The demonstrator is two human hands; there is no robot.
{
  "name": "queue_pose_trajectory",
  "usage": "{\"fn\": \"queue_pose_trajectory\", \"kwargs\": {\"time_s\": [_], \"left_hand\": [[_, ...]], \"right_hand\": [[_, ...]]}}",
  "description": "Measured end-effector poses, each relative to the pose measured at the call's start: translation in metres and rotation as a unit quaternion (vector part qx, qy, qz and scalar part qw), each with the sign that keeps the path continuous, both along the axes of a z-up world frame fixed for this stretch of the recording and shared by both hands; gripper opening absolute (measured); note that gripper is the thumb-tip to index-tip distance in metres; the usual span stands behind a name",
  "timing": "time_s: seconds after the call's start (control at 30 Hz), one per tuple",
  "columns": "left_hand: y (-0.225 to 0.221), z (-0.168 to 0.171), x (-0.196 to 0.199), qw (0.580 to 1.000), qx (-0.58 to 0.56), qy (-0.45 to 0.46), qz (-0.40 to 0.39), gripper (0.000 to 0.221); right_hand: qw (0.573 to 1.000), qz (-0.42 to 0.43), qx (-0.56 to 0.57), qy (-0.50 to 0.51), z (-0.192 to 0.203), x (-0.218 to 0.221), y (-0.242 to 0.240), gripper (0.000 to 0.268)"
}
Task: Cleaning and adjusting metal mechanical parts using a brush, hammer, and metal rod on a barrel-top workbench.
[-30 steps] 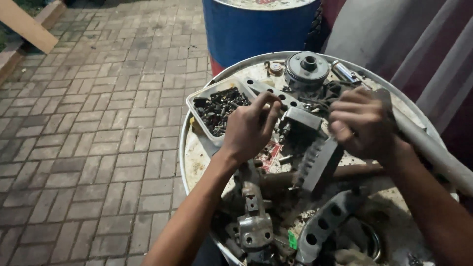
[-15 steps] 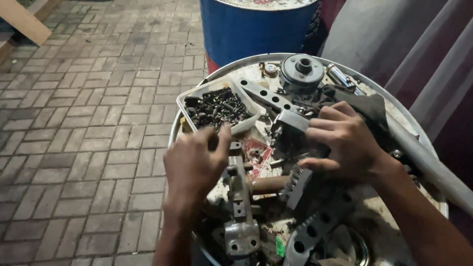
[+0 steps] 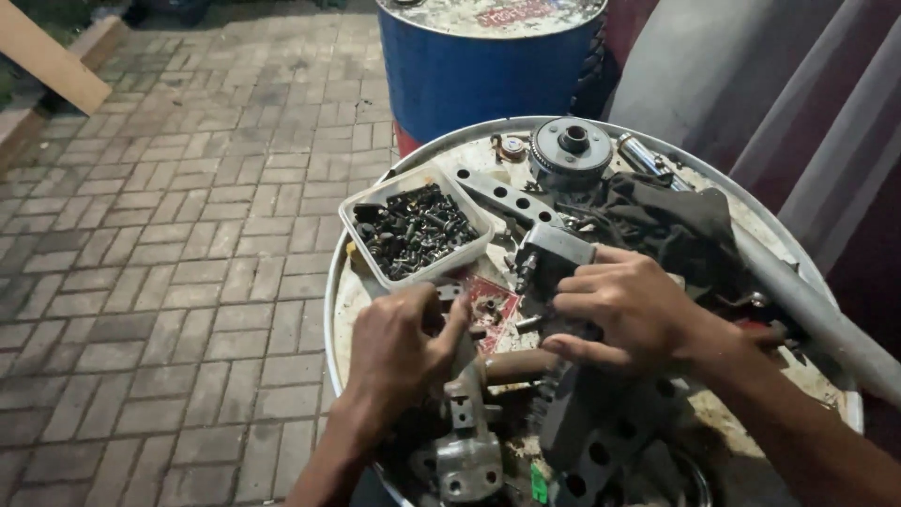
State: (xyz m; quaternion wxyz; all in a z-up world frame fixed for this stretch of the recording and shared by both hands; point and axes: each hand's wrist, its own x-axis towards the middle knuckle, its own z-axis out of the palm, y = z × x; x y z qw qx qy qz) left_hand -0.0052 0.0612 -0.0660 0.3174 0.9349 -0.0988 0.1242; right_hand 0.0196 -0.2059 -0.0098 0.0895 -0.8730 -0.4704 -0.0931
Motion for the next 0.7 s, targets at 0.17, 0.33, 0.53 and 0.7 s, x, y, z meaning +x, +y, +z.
{"fn": "queue_pose_trajectory", "kwargs": {"time_s": [0.17,0.33,0.53,0.7], "left_hand": [[0.007,-0.005,0.008,0.996,0.044,-0.063,-0.034,0.043],[-0.007,0.018,0.042,0.989,0.075,-0.113,-0.054,0.044],[-0.030,0.031,0.090,0.972,-0.098,-0.204,-0.067,0.033],[-0.012,0.021,0.090,0.948,-0.096,-0.293,-0.083,0.024]], "right_hand": [[0.995,0.066,0.041,-0.057,-0.002,0.013,0.009,0.033],[0.976,0.173,0.057,-0.115,0.012,0.019,0.055,0.026],[0.969,0.193,0.085,-0.127,0.008,0.057,0.054,0.018],[0.965,0.227,0.082,-0.104,-0.012,0.035,0.052,0.013]]}}
